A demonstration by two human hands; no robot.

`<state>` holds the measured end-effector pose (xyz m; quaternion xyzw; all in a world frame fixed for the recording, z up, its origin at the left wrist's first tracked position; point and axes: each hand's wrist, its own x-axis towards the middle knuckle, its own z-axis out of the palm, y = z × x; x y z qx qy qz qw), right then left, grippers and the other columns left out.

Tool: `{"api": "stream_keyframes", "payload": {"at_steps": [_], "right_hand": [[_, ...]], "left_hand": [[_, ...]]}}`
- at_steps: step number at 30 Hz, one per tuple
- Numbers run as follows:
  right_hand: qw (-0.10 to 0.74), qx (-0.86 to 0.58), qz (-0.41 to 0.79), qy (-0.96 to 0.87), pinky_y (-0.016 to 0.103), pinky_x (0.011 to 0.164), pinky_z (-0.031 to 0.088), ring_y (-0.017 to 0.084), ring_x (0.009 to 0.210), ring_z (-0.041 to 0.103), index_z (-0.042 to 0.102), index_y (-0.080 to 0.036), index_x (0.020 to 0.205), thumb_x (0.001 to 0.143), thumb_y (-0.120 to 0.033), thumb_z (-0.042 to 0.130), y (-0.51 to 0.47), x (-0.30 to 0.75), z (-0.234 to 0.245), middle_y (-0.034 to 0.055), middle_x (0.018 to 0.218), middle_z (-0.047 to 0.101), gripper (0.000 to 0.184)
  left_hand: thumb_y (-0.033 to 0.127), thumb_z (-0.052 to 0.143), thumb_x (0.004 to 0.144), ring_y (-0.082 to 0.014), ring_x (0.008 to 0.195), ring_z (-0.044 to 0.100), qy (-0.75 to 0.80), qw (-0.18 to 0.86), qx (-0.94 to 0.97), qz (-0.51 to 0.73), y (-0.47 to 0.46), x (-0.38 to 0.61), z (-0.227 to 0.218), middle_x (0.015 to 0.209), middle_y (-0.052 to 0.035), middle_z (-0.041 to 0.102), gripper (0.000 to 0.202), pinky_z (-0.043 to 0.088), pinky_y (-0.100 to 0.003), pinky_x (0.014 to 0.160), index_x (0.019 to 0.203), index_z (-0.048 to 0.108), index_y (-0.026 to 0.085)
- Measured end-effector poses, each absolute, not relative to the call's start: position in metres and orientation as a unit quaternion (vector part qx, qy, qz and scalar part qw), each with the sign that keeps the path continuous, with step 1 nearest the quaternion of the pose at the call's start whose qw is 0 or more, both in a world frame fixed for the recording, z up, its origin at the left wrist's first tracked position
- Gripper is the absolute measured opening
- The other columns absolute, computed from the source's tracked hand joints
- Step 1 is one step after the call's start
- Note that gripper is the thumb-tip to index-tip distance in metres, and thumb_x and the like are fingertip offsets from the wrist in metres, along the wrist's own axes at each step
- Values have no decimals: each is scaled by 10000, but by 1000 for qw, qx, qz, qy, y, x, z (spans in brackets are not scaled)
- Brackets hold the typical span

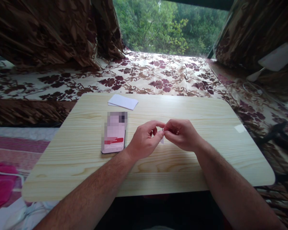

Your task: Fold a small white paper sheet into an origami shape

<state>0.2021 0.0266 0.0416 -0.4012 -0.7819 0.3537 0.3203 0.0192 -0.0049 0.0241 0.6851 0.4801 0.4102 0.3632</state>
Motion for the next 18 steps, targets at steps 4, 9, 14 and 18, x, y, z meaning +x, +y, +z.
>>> {"api": "stream_keyframes", "payload": {"at_steps": [4,9,14,18], "right_hand": [[320,-407,398,-758,201,474,307,74,538,400,610,-150,707,795,-188,607,25,202,42,-35,585,506,96],[319,-414,402,-752,205,475,301,74,536,399,603,-153,708,796,-182,604,25,203,41,-39,582,495,93],[321,-414,389,-758,203,470,297,73,532,389,598,-156,713,799,-189,605,27,203,39,-44,575,489,93],[315,-419,385,-760,200,473,303,72,532,398,617,-152,728,801,-195,605,27,203,39,-40,579,505,86]], "left_hand": [[281,598,884,-114,639,485,480,349,696,404,-4,18,23,699,22,521,149,382,-256,599,980,667,191],[253,628,852,-115,677,505,490,320,690,425,-7,20,25,752,17,546,153,388,-253,612,991,630,189],[252,623,858,-114,666,526,489,324,685,431,-8,22,25,743,11,581,124,398,-249,604,964,635,190],[259,630,855,-110,646,530,496,332,670,441,-8,23,24,742,10,599,118,402,-242,590,947,627,186]]}}
